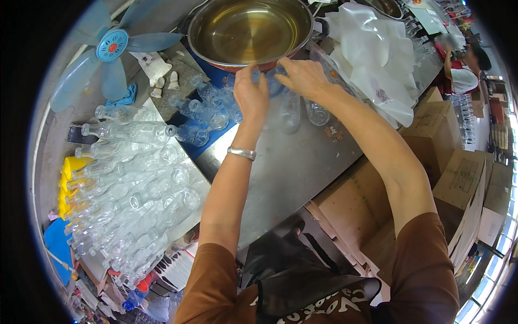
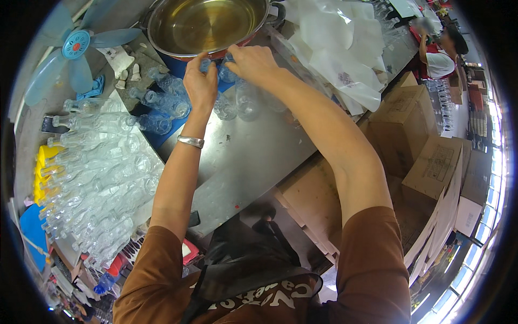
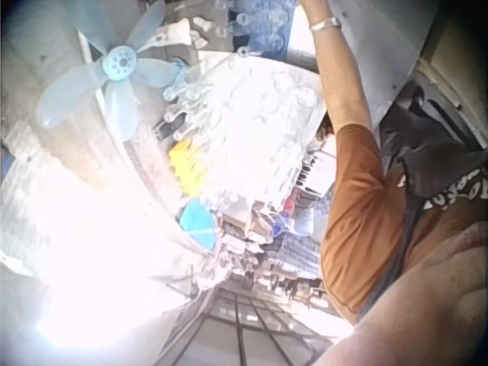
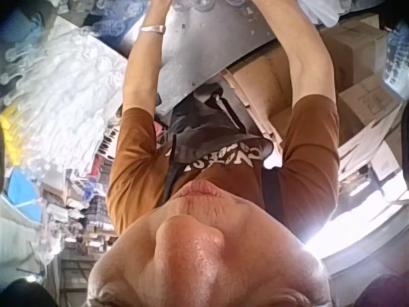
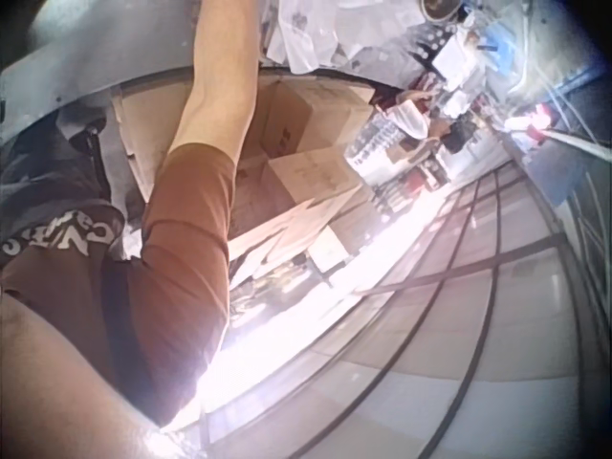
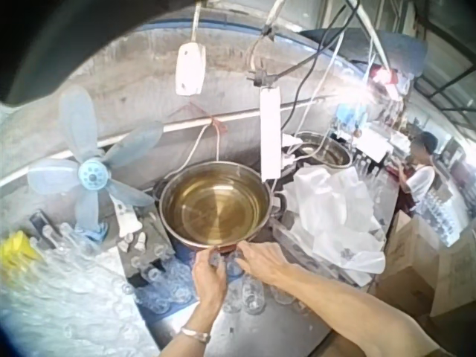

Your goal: The person places clear plastic bottles into a cardboard box with internal dividers, then closes and seals the box with tape. The person repeats this process with additional bottles and boxes.

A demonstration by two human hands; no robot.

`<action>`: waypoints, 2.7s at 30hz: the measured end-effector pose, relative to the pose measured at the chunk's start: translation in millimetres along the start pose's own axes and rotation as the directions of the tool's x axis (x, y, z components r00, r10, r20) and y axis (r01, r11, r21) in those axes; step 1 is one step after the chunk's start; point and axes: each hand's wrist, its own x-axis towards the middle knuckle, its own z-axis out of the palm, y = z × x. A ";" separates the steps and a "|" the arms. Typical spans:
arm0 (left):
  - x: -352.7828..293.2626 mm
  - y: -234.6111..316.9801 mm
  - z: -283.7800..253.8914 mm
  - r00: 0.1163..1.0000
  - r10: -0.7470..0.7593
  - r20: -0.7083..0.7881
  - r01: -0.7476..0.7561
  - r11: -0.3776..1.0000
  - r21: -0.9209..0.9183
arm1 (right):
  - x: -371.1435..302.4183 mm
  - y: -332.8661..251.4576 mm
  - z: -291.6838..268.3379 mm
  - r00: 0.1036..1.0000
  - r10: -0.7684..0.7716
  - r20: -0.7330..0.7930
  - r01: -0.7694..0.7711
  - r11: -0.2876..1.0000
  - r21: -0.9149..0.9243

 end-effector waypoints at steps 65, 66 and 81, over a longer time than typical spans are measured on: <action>-43.7 -43.3 -141.5 0.902 -0.250 -0.352 0.171 0.956 -0.240 | -119.5 53.9 -67.3 0.912 0.375 -0.164 -0.349 0.922 0.166; -42.0 -49.1 -138.2 0.911 -0.203 -0.358 0.156 0.975 -0.157 | -125.6 49.0 -79.1 0.926 0.342 -0.162 -0.319 0.935 0.152; -123.5 139.9 -116.6 0.995 0.084 -0.056 -0.098 0.937 -0.336 | -458.1 -76.0 -427.1 0.931 -0.123 -0.344 -0.175 0.675 -0.717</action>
